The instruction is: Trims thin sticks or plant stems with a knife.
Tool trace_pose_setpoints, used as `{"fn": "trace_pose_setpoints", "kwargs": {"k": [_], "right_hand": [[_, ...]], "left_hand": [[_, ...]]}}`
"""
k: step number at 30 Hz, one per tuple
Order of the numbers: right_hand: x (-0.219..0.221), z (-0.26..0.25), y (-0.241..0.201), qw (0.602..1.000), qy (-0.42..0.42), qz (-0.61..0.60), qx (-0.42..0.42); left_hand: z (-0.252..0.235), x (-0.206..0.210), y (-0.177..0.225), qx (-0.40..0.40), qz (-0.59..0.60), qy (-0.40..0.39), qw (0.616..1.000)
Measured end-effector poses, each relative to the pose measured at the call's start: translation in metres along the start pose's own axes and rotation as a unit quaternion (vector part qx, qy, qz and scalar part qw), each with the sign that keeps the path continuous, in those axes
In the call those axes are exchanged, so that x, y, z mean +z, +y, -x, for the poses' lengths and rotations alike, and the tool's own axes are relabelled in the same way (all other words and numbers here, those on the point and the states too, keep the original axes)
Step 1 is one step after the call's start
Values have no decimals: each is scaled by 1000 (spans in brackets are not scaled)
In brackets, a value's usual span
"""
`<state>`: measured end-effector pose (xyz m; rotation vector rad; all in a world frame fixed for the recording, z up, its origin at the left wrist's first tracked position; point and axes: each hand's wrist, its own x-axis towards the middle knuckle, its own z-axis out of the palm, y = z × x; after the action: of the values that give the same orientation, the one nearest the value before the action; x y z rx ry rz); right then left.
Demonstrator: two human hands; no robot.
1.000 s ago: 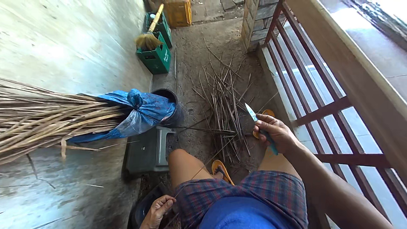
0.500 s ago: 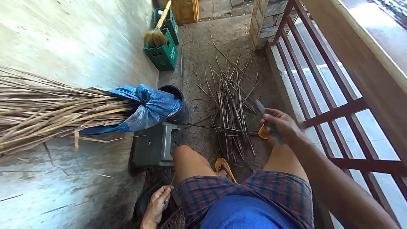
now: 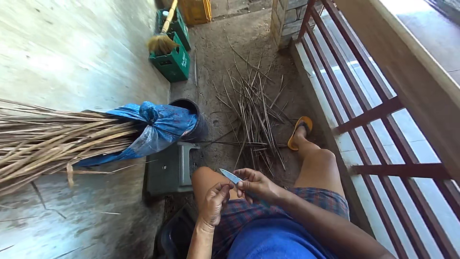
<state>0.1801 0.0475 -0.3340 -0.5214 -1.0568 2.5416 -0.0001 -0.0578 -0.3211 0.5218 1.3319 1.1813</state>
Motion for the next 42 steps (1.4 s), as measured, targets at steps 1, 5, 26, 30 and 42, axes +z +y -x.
{"fn": "trace_pose_setpoints", "kwargs": {"k": [1, 5, 26, 30, 42], "right_hand": [[0, 2, 0, 1000, 5, -2, 3], [-5, 6, 3, 1000, 2, -6, -11], [-17, 27, -29, 996, 87, -19, -25], [-37, 34, -56, 985, 155, -47, -55], [-101, 58, -104, 946, 300, -29, -122]], "left_hand": [[0, 1, 0, 0, 3, -5, 1000], [3, 4, -2, -14, 19, -16, 1000], [23, 0, -1, -63, 40, -100, 992], [32, -17, -8, -81, 38, -122, 988], [71, -127, -40, -139, 2, -123, 983]]}}
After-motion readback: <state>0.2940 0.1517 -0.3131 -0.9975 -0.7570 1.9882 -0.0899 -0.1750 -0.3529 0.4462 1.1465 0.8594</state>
